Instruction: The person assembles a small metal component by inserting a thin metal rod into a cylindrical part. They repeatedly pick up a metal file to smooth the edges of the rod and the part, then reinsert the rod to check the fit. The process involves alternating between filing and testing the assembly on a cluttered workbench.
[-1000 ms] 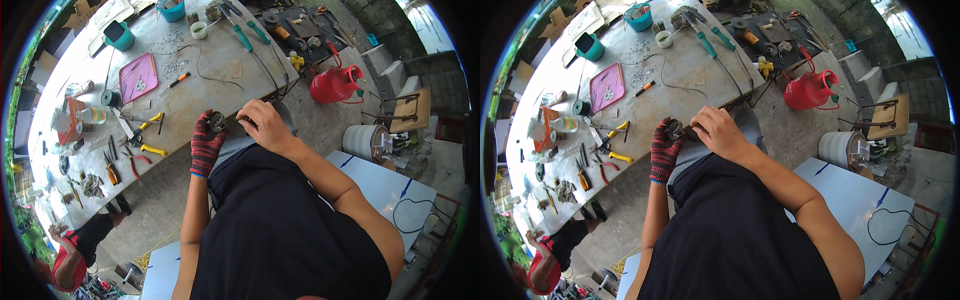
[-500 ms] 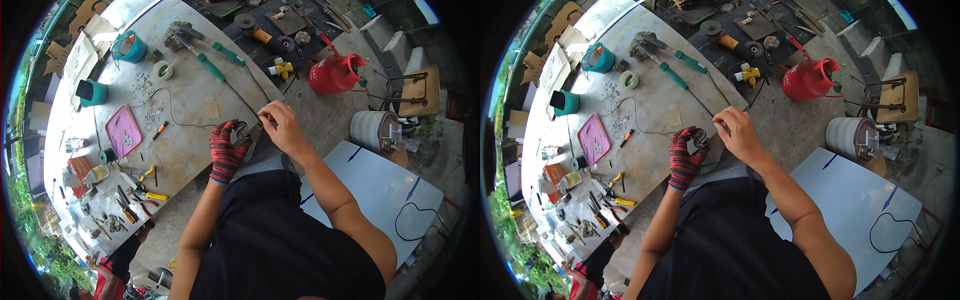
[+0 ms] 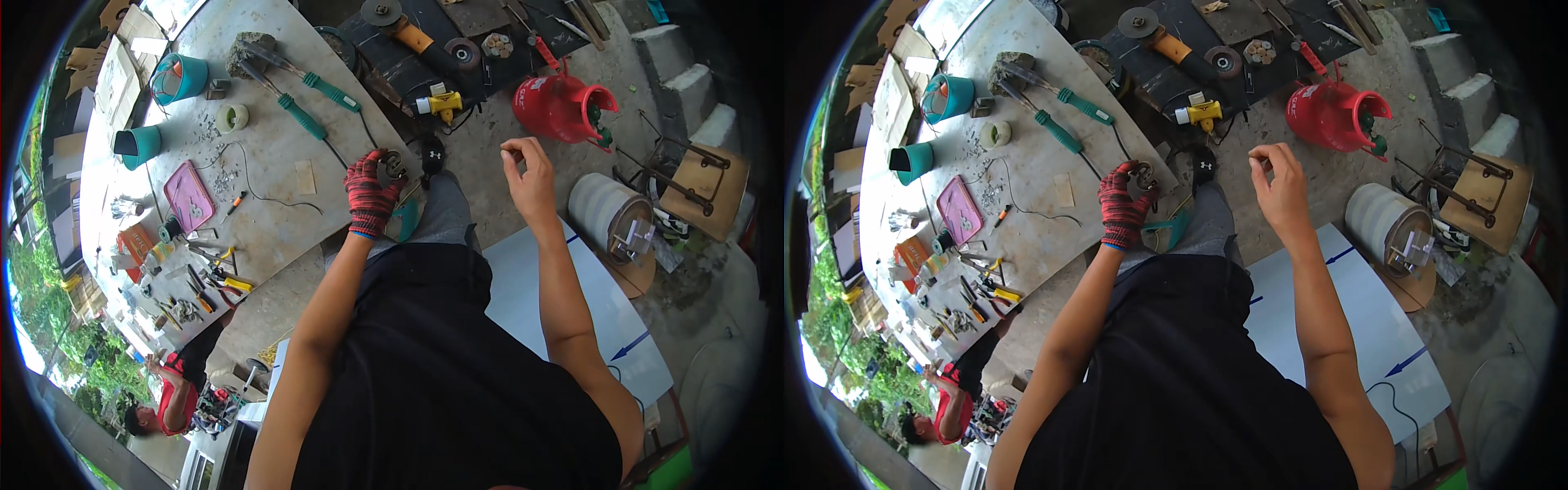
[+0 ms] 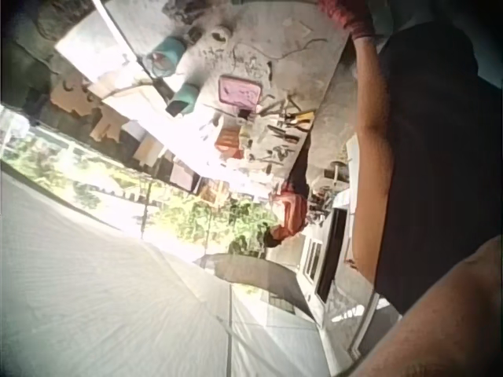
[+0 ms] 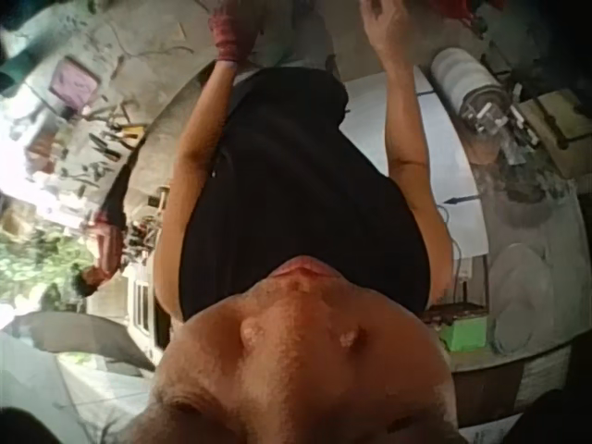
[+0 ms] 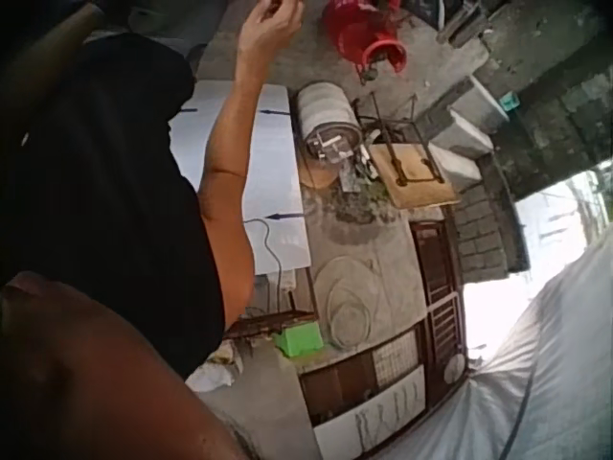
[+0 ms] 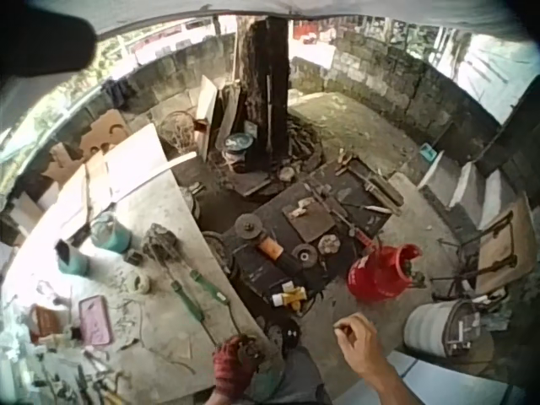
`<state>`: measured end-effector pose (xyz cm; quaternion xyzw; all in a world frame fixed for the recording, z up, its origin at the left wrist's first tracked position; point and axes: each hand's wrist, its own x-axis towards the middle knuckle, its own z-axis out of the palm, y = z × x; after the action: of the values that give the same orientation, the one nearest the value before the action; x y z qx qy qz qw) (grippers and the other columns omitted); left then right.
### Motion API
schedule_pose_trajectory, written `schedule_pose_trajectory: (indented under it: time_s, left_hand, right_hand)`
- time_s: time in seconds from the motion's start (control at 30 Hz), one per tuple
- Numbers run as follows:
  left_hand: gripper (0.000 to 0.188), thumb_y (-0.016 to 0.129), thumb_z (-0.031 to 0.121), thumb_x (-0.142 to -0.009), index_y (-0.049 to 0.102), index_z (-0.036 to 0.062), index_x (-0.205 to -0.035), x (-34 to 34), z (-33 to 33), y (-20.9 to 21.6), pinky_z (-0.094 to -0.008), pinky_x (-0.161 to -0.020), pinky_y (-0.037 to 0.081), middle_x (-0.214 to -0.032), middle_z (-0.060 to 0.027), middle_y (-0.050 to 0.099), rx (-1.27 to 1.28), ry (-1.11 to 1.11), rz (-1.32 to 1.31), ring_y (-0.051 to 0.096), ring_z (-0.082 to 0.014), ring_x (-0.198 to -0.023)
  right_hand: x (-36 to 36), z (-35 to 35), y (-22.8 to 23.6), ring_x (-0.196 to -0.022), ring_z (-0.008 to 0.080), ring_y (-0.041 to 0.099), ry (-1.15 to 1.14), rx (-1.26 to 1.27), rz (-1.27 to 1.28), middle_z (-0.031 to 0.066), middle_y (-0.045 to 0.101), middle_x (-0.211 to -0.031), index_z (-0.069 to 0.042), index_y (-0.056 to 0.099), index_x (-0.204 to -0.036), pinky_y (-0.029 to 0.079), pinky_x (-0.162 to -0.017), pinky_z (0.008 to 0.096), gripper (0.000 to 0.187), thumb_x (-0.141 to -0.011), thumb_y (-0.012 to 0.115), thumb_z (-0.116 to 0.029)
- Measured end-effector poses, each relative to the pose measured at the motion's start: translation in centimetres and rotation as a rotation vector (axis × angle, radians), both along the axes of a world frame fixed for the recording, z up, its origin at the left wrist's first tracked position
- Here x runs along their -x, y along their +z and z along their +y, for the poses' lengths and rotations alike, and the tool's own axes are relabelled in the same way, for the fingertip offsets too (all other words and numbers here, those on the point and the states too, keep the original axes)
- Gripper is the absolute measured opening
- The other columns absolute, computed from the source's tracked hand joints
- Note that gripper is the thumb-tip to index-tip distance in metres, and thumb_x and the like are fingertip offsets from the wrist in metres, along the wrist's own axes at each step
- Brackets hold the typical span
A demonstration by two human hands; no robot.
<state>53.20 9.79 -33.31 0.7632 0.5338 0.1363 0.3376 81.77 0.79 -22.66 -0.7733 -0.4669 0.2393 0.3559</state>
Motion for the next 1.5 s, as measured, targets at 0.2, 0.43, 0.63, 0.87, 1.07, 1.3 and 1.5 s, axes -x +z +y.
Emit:
schedule_pose_trajectory:
  time_s: [0.2,0.43,0.63,0.87,1.07,1.3,1.5]
  left_hand:
    - [0.07,0.092,0.029,-0.063,0.067,0.0214,-0.127,-2.2,-1.1,-1.0,-0.0497,-0.104,0.046,-0.135,-0.0126,0.06,-0.051,0.104,0.013,0.057,-0.0372,-0.122]
    - [0.07,0.094,0.027,-0.056,0.07,0.0267,-0.122,-2.5,-1.4,-1.1,-0.0514,-0.102,0.045,-0.14,-0.0119,0.058,-0.023,0.136,0.079,0.058,-0.0357,-0.119]
    - [0.076,0.093,0.025,-0.059,0.065,0.0235,-0.13,-2.5,-1.5,-1.5,-0.0526,-0.103,0.044,-0.144,-0.0131,0.055,-0.046,0.136,0.039,0.056,-0.0381,-0.122]
    - [0.076,0.079,0.01,-0.076,0.053,0.0186,-0.147,-1.0,-2.6,0.9,-0.0495,-0.107,0.045,-0.144,-0.0175,0.051,0.053,0.201,-0.096,0.055,-0.0385,-0.125]
    - [0.052,0.055,-0.004,-0.094,0.058,0.0121,-0.143,-0.6,-3.1,1.3,-0.0398,-0.1,0.05,-0.133,-0.0164,0.057,0.092,0.396,-0.16,0.06,-0.0328,-0.117]
    - [0.039,0.054,0.002,-0.1,0.062,0.007,-0.138,-3.9,-6.6,4.5,-0.0387,-0.1,0.047,-0.116,-0.0099,0.061,0.207,0.957,-0.25,0.059,-0.0236,-0.11]
    - [0.038,0.053,0.004,-0.102,0.061,0.0053,-0.139,-5.2,-10.4,5.5,-0.037,-0.1,0.045,-0.118,-0.0087,0.06,0.174,1.056,-0.18,0.058,-0.0206,-0.111]
  right_hand:
    - [-2.3,2.3,-1.4,-0.078,0.0248,0.065,0.159,0.074,0.0,0.0094,0.066,-0.094,-0.003,0.067,-0.103,0.05,-0.075,0.0371,0.012,-0.092,0.068,-0.003]
    - [0.9,4.7,-0.9,-0.078,0.0254,0.067,0.229,0.099,0.035,0.0105,0.066,-0.094,-0.001,0.066,-0.104,0.051,-0.075,0.0366,0.012,-0.091,0.069,-0.003]
    - [1.2,5.2,-0.1,-0.079,0.0231,0.067,0.195,0.127,-0.002,0.0106,0.066,-0.094,-0.001,0.067,-0.105,0.053,-0.075,0.0346,0.014,-0.092,0.068,-0.003]
    - [-3.8,10.9,-4.9,-0.079,0.0219,0.067,0.131,0.165,0.018,0.0106,0.069,-0.095,-0.001,0.069,-0.108,0.054,-0.076,0.0337,0.018,-0.092,0.069,-0.006]
    - [-6.3,20.8,-16.1,-0.097,0.0319,0.066,0.296,0.069,-0.123,0.0114,0.07,-0.1,-0.004,0.071,-0.112,0.051,-0.091,0.043,0.026,-0.088,0.074,-0.014]
    - [-4.4,28.9,-22.6,-0.126,0.0373,0.054,0.322,0.366,-0.36,0.0183,0.061,-0.128,-0.001,0.066,-0.124,0.046,-0.106,0.0487,0.057,-0.084,0.084,-0.036]
    - [-3.4,28.9,-23.2,-0.127,0.0377,0.053,0.282,0.415,-0.384,0.0192,0.057,-0.131,0.001,0.059,-0.128,0.045,-0.105,0.05,0.066,-0.083,0.086,-0.038]
